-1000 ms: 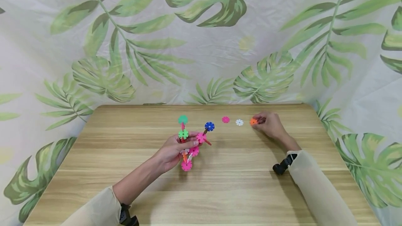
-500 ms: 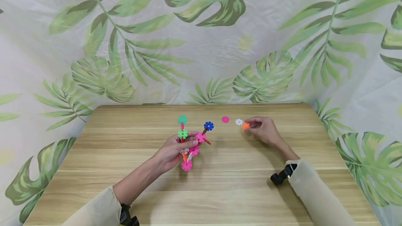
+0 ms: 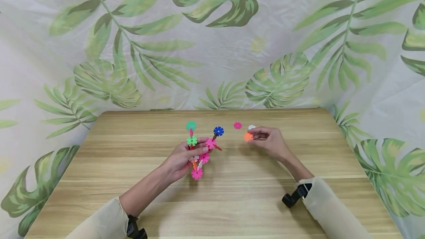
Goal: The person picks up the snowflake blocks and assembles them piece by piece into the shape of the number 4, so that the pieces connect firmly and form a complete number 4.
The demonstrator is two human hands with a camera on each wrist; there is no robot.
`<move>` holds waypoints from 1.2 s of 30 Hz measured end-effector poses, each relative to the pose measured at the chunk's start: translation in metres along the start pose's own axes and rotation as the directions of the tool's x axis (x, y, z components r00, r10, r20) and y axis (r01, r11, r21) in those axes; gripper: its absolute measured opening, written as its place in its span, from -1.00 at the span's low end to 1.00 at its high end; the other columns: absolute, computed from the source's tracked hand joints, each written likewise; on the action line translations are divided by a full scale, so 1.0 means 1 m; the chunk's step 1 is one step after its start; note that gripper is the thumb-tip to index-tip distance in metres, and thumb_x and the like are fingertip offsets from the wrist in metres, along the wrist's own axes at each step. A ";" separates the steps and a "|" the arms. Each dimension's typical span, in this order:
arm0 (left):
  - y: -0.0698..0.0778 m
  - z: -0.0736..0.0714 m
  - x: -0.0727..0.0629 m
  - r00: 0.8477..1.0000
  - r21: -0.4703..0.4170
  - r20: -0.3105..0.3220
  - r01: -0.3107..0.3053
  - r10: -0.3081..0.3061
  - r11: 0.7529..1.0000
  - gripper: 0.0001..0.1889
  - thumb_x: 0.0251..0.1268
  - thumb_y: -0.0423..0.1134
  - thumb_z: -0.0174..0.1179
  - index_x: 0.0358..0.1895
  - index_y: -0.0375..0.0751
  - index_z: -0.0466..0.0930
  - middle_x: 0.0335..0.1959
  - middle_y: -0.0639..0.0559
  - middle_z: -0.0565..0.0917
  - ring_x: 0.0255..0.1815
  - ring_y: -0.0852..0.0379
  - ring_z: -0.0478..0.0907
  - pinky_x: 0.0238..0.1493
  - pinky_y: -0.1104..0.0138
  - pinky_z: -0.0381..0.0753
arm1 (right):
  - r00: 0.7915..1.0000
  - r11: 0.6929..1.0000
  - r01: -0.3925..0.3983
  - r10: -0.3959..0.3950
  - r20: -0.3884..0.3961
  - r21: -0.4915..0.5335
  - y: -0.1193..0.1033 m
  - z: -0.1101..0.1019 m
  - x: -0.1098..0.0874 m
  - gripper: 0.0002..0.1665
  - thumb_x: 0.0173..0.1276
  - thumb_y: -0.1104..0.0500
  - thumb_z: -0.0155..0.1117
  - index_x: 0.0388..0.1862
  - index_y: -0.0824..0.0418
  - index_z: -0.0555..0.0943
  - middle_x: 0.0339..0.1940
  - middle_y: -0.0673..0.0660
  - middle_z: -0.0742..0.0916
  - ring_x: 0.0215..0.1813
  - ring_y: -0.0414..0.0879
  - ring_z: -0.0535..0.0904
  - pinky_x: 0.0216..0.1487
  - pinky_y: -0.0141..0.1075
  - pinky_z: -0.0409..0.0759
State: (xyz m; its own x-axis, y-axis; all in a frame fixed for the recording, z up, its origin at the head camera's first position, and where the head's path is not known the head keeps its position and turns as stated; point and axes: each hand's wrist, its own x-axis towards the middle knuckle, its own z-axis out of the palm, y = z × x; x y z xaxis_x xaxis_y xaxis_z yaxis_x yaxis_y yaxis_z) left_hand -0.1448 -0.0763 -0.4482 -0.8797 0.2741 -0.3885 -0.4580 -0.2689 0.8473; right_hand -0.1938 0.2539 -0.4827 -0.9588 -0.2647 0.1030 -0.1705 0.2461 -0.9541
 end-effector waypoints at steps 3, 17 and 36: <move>0.000 0.000 0.001 1.000 -0.009 -0.013 -0.001 0.000 1.000 -0.55 0.41 -0.46 0.36 0.33 -0.31 0.61 0.08 -0.07 0.75 0.07 0.13 0.74 0.18 0.29 0.72 | 1.000 1.000 -0.001 0.001 0.013 0.021 -0.007 0.007 -0.005 -0.59 0.24 0.38 0.60 0.08 0.42 0.75 -0.10 0.17 0.84 -0.17 -0.19 0.77 -0.16 -0.34 0.79; -0.001 0.002 0.002 0.999 -0.042 -0.033 -0.008 0.007 0.999 -0.58 0.44 -0.47 0.33 0.32 -0.32 0.62 0.05 -0.06 0.75 0.03 0.12 0.76 0.13 0.30 0.75 | 0.997 0.999 0.031 -0.033 0.065 0.035 -0.033 0.043 -0.023 -0.63 0.22 0.30 0.64 0.02 0.29 0.80 -0.15 0.20 0.84 -0.20 -0.10 0.78 -0.19 -0.31 0.80; 0.001 0.006 0.001 1.000 -0.056 -0.010 0.002 -0.002 0.998 -0.60 0.46 -0.45 0.32 0.32 -0.32 0.62 0.08 -0.11 0.75 0.07 0.08 0.77 0.19 0.27 0.73 | 0.996 0.993 0.018 -0.029 0.090 0.120 -0.039 0.062 -0.024 -0.60 0.26 0.35 0.58 0.08 0.41 0.76 -0.20 0.22 0.84 -0.21 -0.10 0.78 -0.19 -0.26 0.81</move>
State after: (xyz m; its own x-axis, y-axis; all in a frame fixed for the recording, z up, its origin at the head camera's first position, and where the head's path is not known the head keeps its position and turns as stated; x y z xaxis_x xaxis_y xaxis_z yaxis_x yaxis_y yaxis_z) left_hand -0.1452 -0.0702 -0.4459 -0.8800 0.2652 -0.3941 -0.4658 -0.3194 0.8252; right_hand -0.1499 0.1927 -0.4652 -0.9292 -0.3544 0.1051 -0.1595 0.1278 -0.9789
